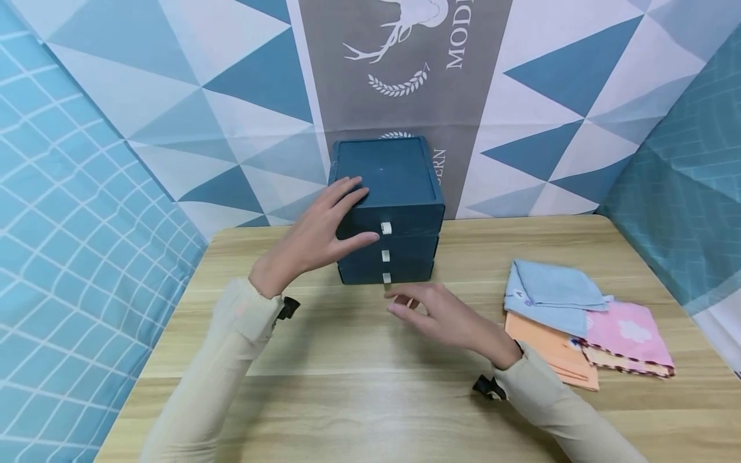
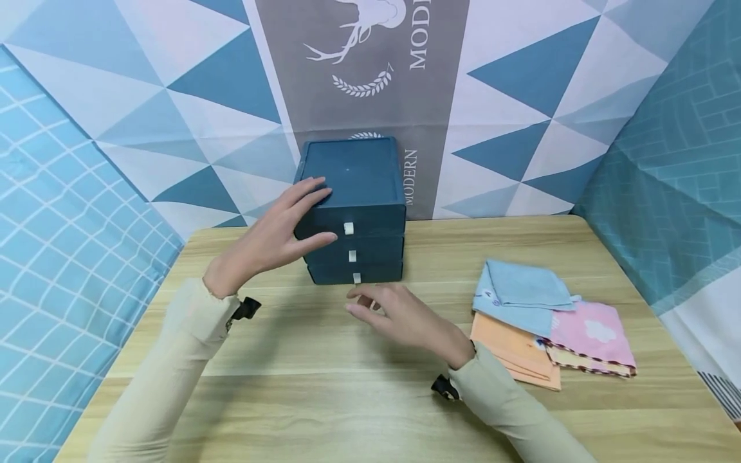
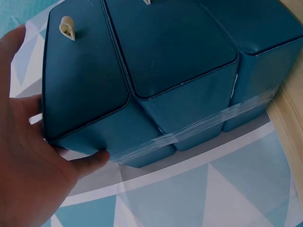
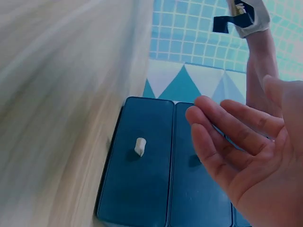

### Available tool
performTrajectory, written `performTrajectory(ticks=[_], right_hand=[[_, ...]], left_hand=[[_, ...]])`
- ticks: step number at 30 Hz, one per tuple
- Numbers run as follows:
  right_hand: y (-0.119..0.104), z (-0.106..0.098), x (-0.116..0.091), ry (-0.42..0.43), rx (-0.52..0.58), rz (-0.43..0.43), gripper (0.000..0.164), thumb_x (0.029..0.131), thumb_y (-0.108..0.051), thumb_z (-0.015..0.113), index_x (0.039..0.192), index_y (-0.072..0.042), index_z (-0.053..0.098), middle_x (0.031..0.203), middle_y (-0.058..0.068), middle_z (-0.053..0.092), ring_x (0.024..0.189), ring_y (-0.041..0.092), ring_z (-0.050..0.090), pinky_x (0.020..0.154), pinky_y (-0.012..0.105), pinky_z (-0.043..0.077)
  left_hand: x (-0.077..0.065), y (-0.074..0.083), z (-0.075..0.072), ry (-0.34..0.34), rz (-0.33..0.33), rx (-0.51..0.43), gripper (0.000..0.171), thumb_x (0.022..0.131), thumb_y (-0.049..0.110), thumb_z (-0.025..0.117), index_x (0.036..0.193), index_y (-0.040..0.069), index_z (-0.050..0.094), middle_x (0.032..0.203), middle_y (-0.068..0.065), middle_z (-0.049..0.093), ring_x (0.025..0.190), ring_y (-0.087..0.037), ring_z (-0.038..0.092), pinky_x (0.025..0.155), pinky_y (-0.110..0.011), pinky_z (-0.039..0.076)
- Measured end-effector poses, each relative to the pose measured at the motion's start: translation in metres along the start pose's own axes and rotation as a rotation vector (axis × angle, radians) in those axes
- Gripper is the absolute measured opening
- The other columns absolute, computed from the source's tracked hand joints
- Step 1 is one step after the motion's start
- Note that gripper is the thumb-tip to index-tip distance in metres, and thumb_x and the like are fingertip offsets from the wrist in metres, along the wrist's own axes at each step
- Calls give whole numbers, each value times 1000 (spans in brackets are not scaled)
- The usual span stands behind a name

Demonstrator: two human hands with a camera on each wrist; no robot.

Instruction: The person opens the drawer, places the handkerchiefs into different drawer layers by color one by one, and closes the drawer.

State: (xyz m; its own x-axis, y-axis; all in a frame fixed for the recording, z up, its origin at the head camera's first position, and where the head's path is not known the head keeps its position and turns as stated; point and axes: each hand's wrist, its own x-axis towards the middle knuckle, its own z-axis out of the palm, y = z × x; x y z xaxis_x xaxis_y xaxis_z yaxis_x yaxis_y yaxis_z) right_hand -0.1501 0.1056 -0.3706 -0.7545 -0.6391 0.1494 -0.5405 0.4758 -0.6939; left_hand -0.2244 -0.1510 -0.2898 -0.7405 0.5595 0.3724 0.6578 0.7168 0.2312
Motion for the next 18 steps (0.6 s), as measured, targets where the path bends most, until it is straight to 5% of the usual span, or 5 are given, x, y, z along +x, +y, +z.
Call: performTrajectory(ticks=[10,18], right_hand=[[4,-9,32,46,365,-4,33,105,-32,50,127,-11,64,94,8,72,79,26,69,68,39,58],[7,-13,50,18,583,56,48,106,-36,47,142,-4,50,99,16,71,80,36,70,68,50,58]], left_hand=[[16,-7,-3,-16,-59,-183,54,105,51,39,147,19,52,157,-2,38,148,-18,28,118,-47,25],[36,-10,-7,-91,-64,-123,52,106,42,43,152,17,44,163,-7,27,152,-24,13,121,-49,16]])
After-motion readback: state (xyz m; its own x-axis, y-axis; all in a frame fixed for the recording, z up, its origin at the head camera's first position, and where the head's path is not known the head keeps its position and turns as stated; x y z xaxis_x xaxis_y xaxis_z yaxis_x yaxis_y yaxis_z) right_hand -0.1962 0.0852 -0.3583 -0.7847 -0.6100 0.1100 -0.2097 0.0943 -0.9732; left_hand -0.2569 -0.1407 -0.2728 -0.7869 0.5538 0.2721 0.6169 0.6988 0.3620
